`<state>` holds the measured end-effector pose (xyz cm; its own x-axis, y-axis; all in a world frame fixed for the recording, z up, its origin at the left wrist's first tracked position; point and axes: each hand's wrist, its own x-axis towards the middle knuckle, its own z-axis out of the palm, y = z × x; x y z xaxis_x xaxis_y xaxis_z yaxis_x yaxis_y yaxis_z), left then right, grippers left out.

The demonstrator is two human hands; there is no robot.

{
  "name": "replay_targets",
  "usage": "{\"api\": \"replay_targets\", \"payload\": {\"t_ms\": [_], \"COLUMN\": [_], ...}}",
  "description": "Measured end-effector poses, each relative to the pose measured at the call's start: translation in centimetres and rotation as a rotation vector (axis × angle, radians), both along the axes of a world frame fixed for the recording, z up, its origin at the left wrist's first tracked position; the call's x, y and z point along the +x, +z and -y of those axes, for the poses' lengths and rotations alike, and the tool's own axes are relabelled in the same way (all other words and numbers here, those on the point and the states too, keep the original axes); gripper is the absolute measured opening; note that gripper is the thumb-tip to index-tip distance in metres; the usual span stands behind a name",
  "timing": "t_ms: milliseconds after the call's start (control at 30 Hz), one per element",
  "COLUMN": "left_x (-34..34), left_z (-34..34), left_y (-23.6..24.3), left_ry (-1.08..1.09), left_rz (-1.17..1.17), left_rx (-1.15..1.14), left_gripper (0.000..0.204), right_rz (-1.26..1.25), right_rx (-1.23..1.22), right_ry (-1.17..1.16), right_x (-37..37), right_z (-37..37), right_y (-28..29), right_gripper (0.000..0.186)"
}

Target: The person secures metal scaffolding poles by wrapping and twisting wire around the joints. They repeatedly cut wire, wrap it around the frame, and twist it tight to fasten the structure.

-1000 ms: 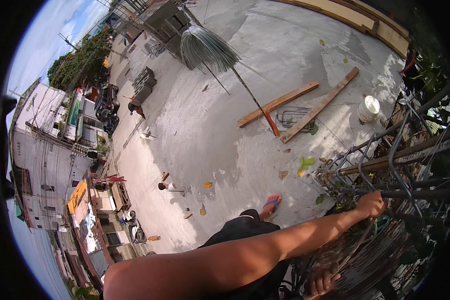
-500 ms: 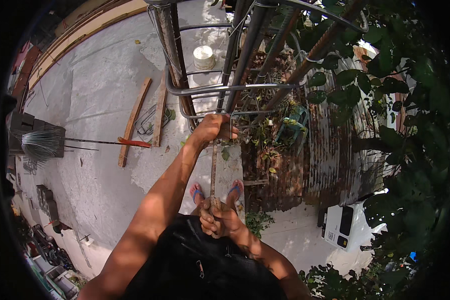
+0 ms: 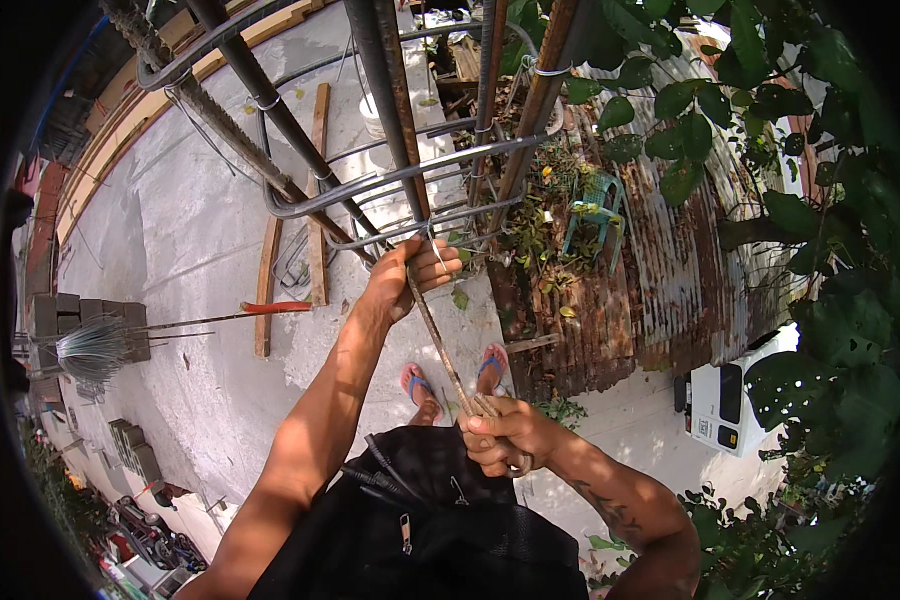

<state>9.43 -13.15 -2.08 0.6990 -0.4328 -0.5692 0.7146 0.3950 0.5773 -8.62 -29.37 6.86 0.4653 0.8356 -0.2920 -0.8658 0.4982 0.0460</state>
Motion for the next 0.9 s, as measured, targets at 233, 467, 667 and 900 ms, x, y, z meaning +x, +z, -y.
{"api": "replay_targets", "payload": {"t_ms": [233,467,667,900], "left_x": [0.8,1.1,1.3,-1.9], "left_z": [-1.0,1.5,2.5,0.6], "left_y": [-0.8,1.4,-0.1,-0.6], "left_ry": [-0.106,-0.066,0.073,0.194], "left_rz": [-0.01,-0.023,0.002,0.77], "left_rx": [0.096,0.424,0.49,1.177], "left_gripper": [0.043,0.039,0.034,0.038], "right_rz": [0.025,0.129,0.144,-0.126], "right_rx": [-0.189,-0.041,-0.086,-0.116], "right_ry": [-0.047,0.051,0.153,0.24], "right_x": [-2.3,-1.4,-1.6,-1.0], "right_z": [-4.3,2.8,2.9,2.7], "right_y": [-3.1,-3.4,-4.4,-4.5], "right_gripper": [0.018,0.017,0.022,0.022]}}
